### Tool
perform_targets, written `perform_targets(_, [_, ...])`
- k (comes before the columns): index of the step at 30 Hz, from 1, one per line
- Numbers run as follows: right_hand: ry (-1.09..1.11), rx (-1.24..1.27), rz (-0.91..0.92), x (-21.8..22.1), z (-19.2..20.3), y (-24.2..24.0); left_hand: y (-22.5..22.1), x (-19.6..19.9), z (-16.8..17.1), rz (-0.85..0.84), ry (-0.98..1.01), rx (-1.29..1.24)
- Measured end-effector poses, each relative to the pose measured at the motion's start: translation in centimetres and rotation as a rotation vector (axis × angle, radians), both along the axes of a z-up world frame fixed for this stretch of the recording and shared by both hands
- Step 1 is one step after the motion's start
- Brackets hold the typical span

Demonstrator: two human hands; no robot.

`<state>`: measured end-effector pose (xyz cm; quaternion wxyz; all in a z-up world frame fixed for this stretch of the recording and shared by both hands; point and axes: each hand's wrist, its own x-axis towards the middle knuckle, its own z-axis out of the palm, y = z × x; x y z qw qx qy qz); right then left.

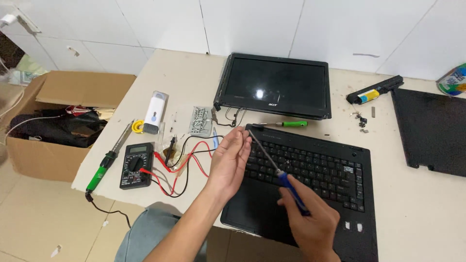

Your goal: Disassembling and repairing internal components of a laptop using a screwdriver

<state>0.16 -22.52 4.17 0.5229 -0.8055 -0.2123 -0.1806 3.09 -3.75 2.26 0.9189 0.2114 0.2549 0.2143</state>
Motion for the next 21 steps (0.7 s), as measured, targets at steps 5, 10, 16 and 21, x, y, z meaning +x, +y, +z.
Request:
perform_targets(5, [-0.020, 0.003, 0.041, 0.3, 1.5, -1.3, 0.9, -0.2, -0.5, -0.044, -0.190, 0.151])
perform_targets(10, [-0.066, 0.000, 0.045, 0.1, 1.7, -1.9, 0.7, -0.6, -0.2, -0.141, -0.327, 0.193])
perform_targets(16, [-0.165, -0.036, 0.081, 0.1, 0.9, -2.3, 0.0, -0.9, -0.4, -0.209, -0.274, 0.171])
perform_targets(21, [-0.182, -0.037, 0.069, 0.4, 0.8, -2.3, 0.0, -1.1, -0.2, -0.212, -0.280, 0.162])
